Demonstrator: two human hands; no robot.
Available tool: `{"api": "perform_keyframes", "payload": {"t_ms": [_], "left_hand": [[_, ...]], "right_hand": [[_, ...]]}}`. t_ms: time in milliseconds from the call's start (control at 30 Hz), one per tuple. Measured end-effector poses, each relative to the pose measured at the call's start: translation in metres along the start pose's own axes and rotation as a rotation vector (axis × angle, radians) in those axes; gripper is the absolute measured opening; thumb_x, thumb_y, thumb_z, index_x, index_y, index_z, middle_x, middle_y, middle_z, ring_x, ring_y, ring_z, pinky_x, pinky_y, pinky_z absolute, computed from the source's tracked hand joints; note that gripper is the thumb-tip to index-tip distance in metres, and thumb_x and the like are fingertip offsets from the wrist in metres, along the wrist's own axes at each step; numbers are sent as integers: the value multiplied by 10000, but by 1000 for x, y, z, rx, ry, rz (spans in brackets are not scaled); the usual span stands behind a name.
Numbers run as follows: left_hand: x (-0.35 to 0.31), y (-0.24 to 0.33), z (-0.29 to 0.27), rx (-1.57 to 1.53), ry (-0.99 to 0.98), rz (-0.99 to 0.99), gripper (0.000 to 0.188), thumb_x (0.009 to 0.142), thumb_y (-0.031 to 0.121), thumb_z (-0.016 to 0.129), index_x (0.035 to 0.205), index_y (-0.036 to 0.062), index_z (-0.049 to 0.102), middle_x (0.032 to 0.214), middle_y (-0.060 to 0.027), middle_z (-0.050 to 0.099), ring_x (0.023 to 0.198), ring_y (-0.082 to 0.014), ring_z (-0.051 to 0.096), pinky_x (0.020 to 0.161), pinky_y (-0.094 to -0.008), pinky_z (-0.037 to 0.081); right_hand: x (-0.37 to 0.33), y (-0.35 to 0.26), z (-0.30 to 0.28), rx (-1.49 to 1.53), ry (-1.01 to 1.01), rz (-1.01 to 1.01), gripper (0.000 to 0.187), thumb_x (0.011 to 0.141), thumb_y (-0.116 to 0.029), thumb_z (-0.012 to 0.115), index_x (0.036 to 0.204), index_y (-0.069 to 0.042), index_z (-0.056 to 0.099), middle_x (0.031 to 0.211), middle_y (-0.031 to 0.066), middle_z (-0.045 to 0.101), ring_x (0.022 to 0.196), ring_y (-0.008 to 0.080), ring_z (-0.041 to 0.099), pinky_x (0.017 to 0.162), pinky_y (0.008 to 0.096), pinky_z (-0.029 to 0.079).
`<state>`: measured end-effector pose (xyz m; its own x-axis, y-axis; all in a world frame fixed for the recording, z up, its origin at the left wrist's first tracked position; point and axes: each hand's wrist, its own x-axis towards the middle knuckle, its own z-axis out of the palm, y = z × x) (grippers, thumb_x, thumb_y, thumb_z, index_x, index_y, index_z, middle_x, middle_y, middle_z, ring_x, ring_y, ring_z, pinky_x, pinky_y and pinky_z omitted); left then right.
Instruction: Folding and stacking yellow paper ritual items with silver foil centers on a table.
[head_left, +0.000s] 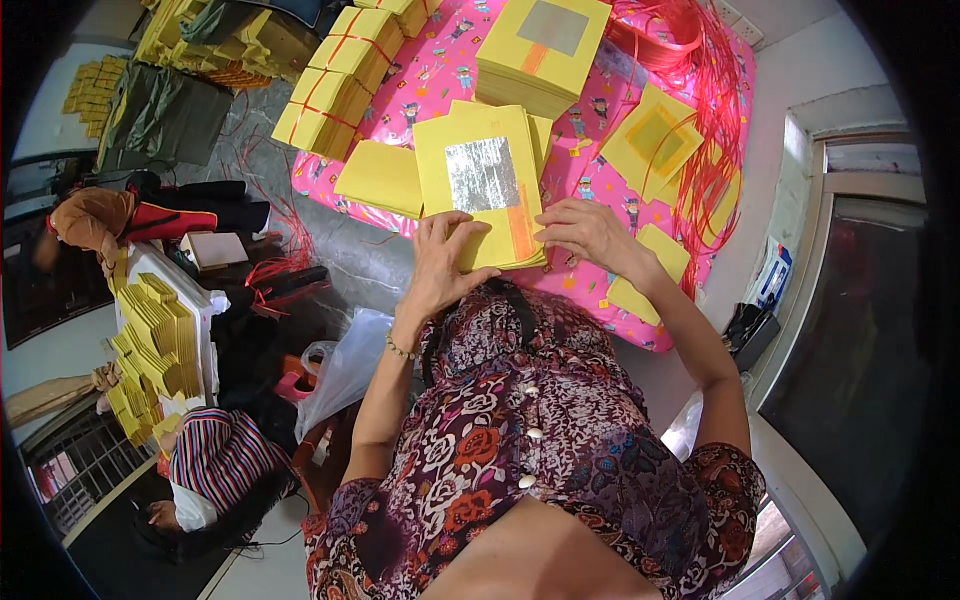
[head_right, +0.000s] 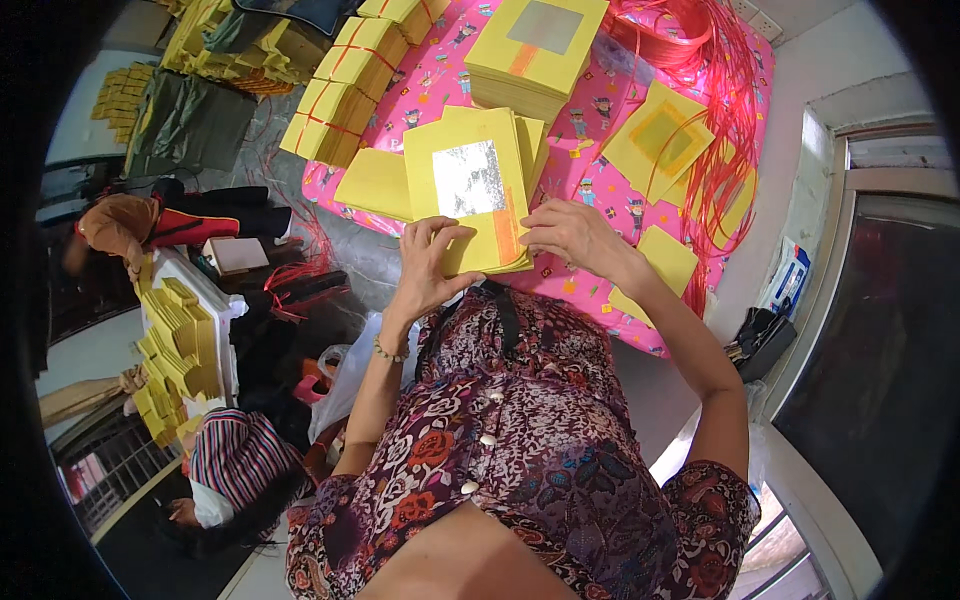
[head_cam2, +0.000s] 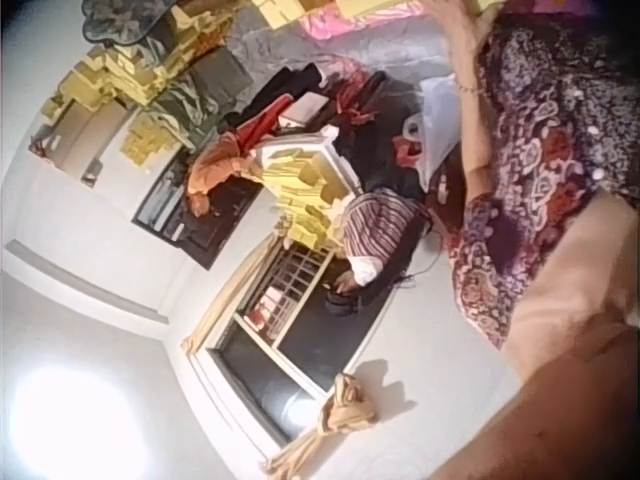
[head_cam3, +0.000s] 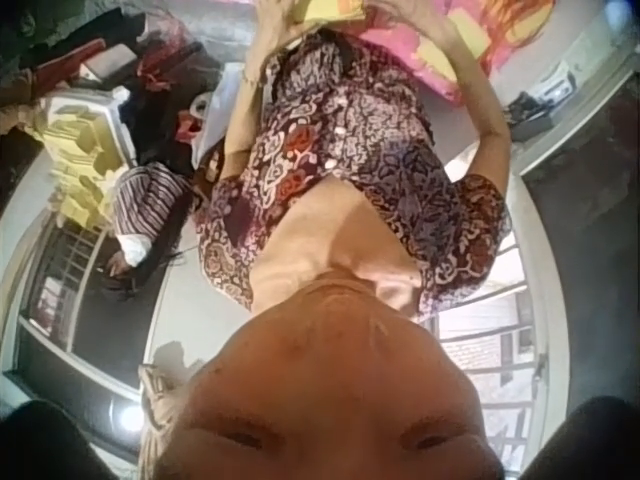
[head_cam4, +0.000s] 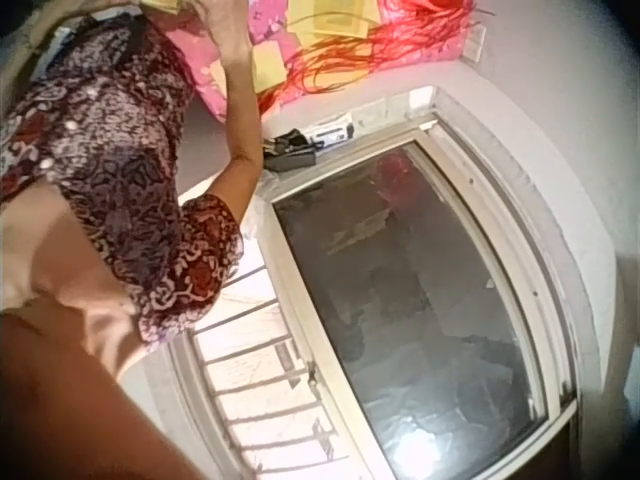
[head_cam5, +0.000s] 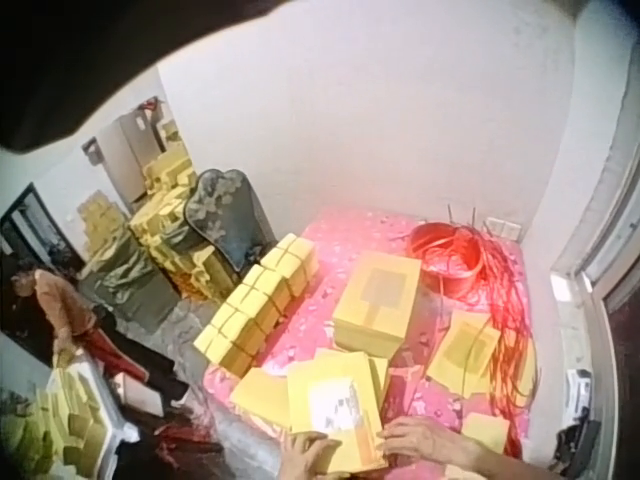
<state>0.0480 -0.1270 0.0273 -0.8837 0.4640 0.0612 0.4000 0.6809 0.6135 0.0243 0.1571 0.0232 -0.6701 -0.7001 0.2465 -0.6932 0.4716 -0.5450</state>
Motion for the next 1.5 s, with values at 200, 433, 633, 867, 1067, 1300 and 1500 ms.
{"api": "perform_keyframes", "payload": {"t_ms": [200,433,633,867,1067,1300,1500], "left_hand": [[0,-5,3,-29,44,11,614,644,367,853,1170,151,621,1162,-81,527,1127,-294,435,1004,-445,321],[-1,-1,3,-37,38,-8,584,664,326,834,1171,135,616,1185,-96,515,1158,-311,424,1007,-458,330],[-3,-3,6,-44,60,8,521,710,315,801,1162,129,623,1186,-104,517,1153,-312,425,1007,-455,327],[-3,-3,6,-19,91,25,520,721,363,791,1151,123,626,1167,-110,528,1130,-307,435,1004,-455,317],[7,17,3,120,90,18,578,701,377,802,1157,89,594,1164,-122,527,1123,-329,452,969,-470,359],[5,33,18,25,174,62,512,721,146,751,1193,70,568,1150,-127,549,1068,-333,508,899,-434,412],[4,30,18,-65,436,-2,465,668,-133,545,1092,36,638,1011,-136,638,981,-348,584,873,-416,466]], "right_hand": [[3,1,-1,71,-20,42,159,832,-172,668,953,-73,697,1042,87,659,990,270,611,823,376,521],[3,2,2,120,-15,87,142,860,-163,656,943,-53,691,1048,89,651,982,267,621,832,373,520],[2,-1,4,188,-11,145,141,884,-158,640,943,-33,668,1044,85,641,970,268,621,826,370,513],[6,-3,3,261,-16,171,138,900,-141,626,961,-20,654,1055,90,641,976,278,629,841,369,509],[8,-2,7,245,54,205,139,897,-140,610,965,-21,629,958,98,638,926,289,610,802,390,497],[22,-21,-2,267,131,249,118,899,-91,619,986,-11,626,972,100,649,950,288,628,814,373,505],[32,-28,3,348,264,156,180,906,-90,626,1069,-13,623,1124,108,606,962,249,618,818,349,506]]}}
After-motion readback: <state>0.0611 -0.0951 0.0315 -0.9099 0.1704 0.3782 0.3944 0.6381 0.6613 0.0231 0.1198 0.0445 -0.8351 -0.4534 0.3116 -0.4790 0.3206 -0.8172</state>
